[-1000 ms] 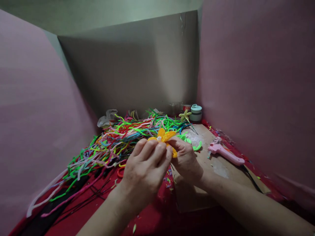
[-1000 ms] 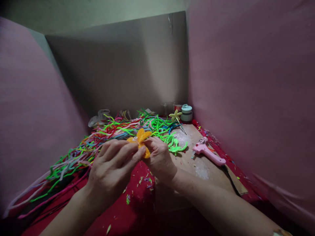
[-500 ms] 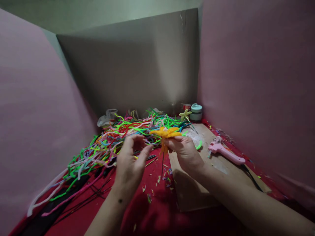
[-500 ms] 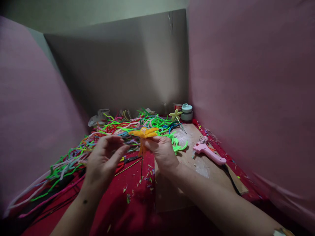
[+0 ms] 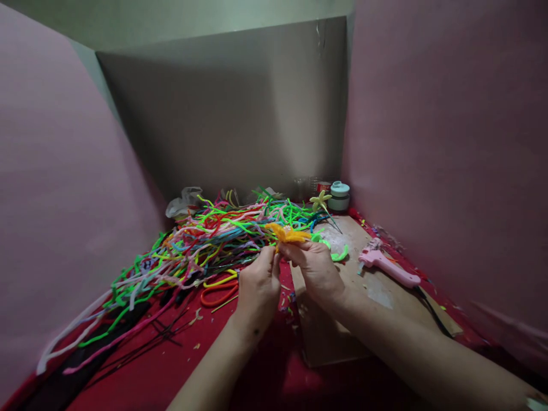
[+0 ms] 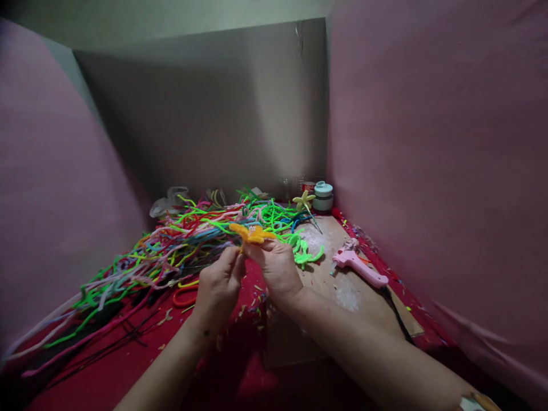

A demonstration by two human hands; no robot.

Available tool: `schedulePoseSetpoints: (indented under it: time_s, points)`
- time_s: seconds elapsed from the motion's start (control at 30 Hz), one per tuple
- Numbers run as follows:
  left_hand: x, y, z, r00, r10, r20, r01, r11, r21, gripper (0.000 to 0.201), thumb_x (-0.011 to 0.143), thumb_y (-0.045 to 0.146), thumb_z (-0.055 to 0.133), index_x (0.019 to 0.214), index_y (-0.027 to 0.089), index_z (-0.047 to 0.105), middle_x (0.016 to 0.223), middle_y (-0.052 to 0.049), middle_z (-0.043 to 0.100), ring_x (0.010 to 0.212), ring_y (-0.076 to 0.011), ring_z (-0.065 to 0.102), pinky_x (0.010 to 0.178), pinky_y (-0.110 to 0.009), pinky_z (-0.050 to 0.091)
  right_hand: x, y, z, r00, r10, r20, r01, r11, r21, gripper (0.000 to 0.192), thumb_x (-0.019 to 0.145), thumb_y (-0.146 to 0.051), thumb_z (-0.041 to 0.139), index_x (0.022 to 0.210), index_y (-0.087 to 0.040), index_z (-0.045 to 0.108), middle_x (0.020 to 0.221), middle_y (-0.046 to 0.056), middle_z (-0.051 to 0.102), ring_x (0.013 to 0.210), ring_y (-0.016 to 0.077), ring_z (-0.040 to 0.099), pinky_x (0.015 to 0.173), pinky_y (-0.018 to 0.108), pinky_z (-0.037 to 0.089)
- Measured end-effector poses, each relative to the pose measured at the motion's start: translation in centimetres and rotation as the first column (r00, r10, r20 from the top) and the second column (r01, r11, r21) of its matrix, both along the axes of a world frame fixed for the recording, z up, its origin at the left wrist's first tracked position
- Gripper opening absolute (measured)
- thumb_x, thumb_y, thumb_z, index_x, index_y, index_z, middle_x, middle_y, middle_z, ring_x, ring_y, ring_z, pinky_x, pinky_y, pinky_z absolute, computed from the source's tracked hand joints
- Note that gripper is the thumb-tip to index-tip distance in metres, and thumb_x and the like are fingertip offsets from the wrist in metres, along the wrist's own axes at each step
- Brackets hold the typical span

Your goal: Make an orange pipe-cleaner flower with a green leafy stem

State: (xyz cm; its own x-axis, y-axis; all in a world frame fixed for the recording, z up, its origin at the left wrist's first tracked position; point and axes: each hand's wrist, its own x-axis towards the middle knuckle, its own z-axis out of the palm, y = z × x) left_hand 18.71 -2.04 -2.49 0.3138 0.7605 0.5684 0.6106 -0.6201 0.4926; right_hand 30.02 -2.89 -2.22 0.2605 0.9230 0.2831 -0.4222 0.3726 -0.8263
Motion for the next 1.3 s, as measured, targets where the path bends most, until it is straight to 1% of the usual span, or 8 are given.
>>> schedulePoseSetpoints:
  time_s: [0.2,0.5,0.73,0.83,0.9,1.0,1.17,1.3]
  points:
    - [-0.4,-0.3,1.0,0.853,-0.109,0.510,0.318,0.884,-0.343,0.020,0.085,0.036,0.051,0.076,0.018,0.056,0.056,0.006,0.040,0.048,-0.0084,0.033,0.048,-0.021,0.028,-0.1,-0.1,0.3,0.995,0.098,0.018,-0.099,0.993,0.064,0.009,0.063,-0.027,0.075,0.069,-0.022,0.072,0.069,-0.002,0.065,0.070,0.0125,0.057,0.077,0.031,0.047]
    - [-0.2,-0.3,0.7,0.675,-0.047,0.736,0.500,0.762,-0.411,0.023,0.080,0.038,0.060,0.077,0.016,0.058,0.051,0.007,0.034,0.045,-0.0049,0.027,0.043,-0.019,0.020,-0.1,0.2,-0.2,0.996,0.053,0.071,-0.059,0.995,0.085,0.008,0.068,-0.026,0.069,0.074,-0.021,0.072,0.077,0.000,0.067,0.071,0.0129,0.058,0.078,0.032,0.047]
    - [-0.5,-0.1,1.0,0.400,0.016,0.916,0.842,0.389,-0.374,0.020,0.078,0.030,0.063,0.072,0.014,0.055,0.045,0.010,0.031,0.035,-0.0001,0.015,0.035,-0.013,0.017,0.5,0.6,-1.0,0.979,0.191,0.077,-0.197,0.978,0.076,0.021,0.069,-0.035,0.070,0.057,-0.019,0.064,0.061,-0.001,0.058,0.061,0.0122,0.051,0.069,0.029,0.044]
    - [-1.1,0.8,0.7,0.370,0.016,0.929,0.912,0.183,-0.366,0.019,0.079,0.029,0.062,0.072,0.013,0.055,0.046,0.011,0.029,0.035,0.0005,0.007,0.033,-0.012,0.016,0.6,0.8,-1.1,0.955,0.281,0.100,-0.286,0.957,0.045,0.026,0.068,-0.040,0.070,0.055,-0.018,0.064,0.059,0.000,0.059,0.059,0.0127,0.050,0.067,0.030,0.043]
    - [-1.5,1.4,0.6,0.383,-0.002,0.924,0.913,0.155,-0.378,0.017,0.078,0.027,0.062,0.073,0.013,0.054,0.047,0.011,0.030,0.035,0.0006,0.007,0.033,-0.013,0.017,0.4,0.9,-1.2,0.959,0.267,0.094,-0.272,0.962,0.036,0.028,0.070,-0.040,0.069,0.054,-0.018,0.062,0.058,0.000,0.058,0.059,0.0122,0.049,0.065,0.028,0.042]
    - [-1.5,1.6,0.7,0.516,-0.114,0.849,0.831,0.307,-0.464,0.021,0.079,0.032,0.060,0.073,0.013,0.055,0.048,0.007,0.039,0.034,-0.0012,0.021,0.036,-0.016,0.023,-0.1,0.8,-1.3,0.979,0.191,0.074,-0.193,0.981,0.027,0.030,0.071,-0.039,0.066,0.051,-0.017,0.059,0.053,-0.001,0.053,0.053,0.0112,0.044,0.059,0.027,0.040]
    - [-0.8,0.9,0.6,0.935,-0.172,0.311,0.278,0.899,-0.337,0.020,0.082,0.036,0.054,0.075,0.017,0.056,0.067,-0.003,0.061,0.055,-0.0130,0.054,0.055,-0.024,0.039,-0.5,0.8,-1.2,0.999,0.023,0.032,-0.024,1.000,0.018,0.024,0.066,-0.038,0.071,0.060,-0.016,0.064,0.054,-0.002,0.054,0.052,0.0103,0.043,0.053,0.025,0.037]
    - [0.0,1.1,0.2,0.999,0.033,-0.022,-0.032,0.999,0.035,0.015,0.086,0.028,0.045,0.078,0.020,0.055,0.075,-0.005,0.064,0.066,-0.0165,0.058,0.059,-0.024,0.036,-0.4,1.7,-1.0,0.997,-0.048,0.057,0.046,0.998,0.043,0.026,0.066,-0.036,0.072,0.054,-0.015,0.061,0.055,-0.002,0.052,0.056,0.0104,0.044,0.056,0.025,0.039]
